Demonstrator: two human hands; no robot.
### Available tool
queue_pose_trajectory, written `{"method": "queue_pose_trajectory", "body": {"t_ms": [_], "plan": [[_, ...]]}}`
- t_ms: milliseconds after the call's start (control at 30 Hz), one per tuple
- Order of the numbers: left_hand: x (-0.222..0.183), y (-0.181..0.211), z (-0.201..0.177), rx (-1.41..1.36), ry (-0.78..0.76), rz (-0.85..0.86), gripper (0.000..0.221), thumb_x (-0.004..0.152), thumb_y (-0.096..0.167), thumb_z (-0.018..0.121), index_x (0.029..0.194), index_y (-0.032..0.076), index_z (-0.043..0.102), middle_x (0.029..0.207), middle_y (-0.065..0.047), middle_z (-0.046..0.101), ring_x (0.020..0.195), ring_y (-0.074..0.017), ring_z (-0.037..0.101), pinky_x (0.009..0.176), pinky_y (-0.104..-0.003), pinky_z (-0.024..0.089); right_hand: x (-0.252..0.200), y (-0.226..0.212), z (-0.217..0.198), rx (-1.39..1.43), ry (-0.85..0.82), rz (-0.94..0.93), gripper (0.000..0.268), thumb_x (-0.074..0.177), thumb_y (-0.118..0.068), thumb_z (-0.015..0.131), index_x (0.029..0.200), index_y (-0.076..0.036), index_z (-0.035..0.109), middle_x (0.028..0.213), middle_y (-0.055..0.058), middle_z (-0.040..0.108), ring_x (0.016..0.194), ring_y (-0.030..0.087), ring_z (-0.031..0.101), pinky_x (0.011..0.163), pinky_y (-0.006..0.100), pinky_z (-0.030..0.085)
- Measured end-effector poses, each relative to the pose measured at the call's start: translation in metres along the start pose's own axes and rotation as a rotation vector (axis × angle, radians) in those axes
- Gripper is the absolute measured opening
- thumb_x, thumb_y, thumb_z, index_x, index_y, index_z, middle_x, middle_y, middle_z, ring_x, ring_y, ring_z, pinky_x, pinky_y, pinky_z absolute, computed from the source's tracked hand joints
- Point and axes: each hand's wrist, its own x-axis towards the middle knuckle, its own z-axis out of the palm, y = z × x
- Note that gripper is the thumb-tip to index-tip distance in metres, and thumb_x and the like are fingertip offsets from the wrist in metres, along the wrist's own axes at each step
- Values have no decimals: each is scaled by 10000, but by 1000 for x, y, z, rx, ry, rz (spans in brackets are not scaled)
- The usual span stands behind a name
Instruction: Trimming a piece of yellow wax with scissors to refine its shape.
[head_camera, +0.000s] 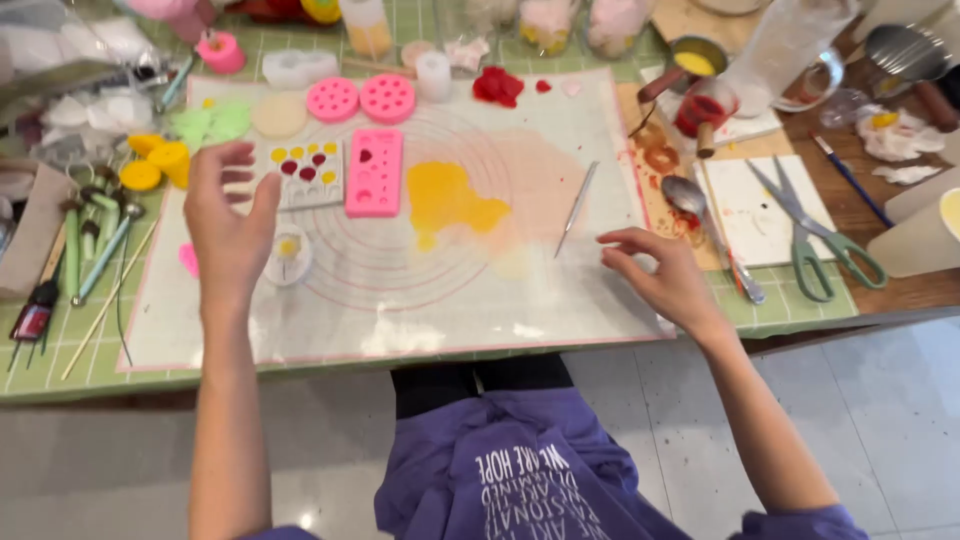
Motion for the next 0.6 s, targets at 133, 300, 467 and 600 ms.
{"method": "queue_pose_trajectory", "body": {"t_ms": [133,300,467,600], "plan": [[4,24,31,-110,-125,-157,303,958,55,721,1243,53,620,1111,-81,680,960,-176,663,807,-323,556,15,-10,32,-21,-73,-129,234,936,-154,710,1142,-49,745,1009,94,782,942,169,748,795,300,556],[11,42,70,-80,-312,74,330,927,31,742,1229,4,614,1143,-138,667,1028,-255,669,861,-375,531,23,-7,19,-65,-22,-201,205,943,-135,717,1128,-51,749,1084,101,776,1010,217,742,853,336,564],[24,42,90,-128,-326,70,332,944,49,737,1251,3,620,1197,-144,671,1072,-259,675,928,-366,537,5,50,-43,-168,180,-50,235,949,-134,713,1170,-54,730,1096,114,765,999,223,738,873,334,558],[30,55,90,-115,-349,33,339,948,55,733,1261,-4,619,1218,-145,685,1086,-257,681,939,-360,536,-26,81,-107,-369,371,21,238,990,-121,706,1216,-49,720,1140,138,756,1042,268,733,919,364,553]]}}
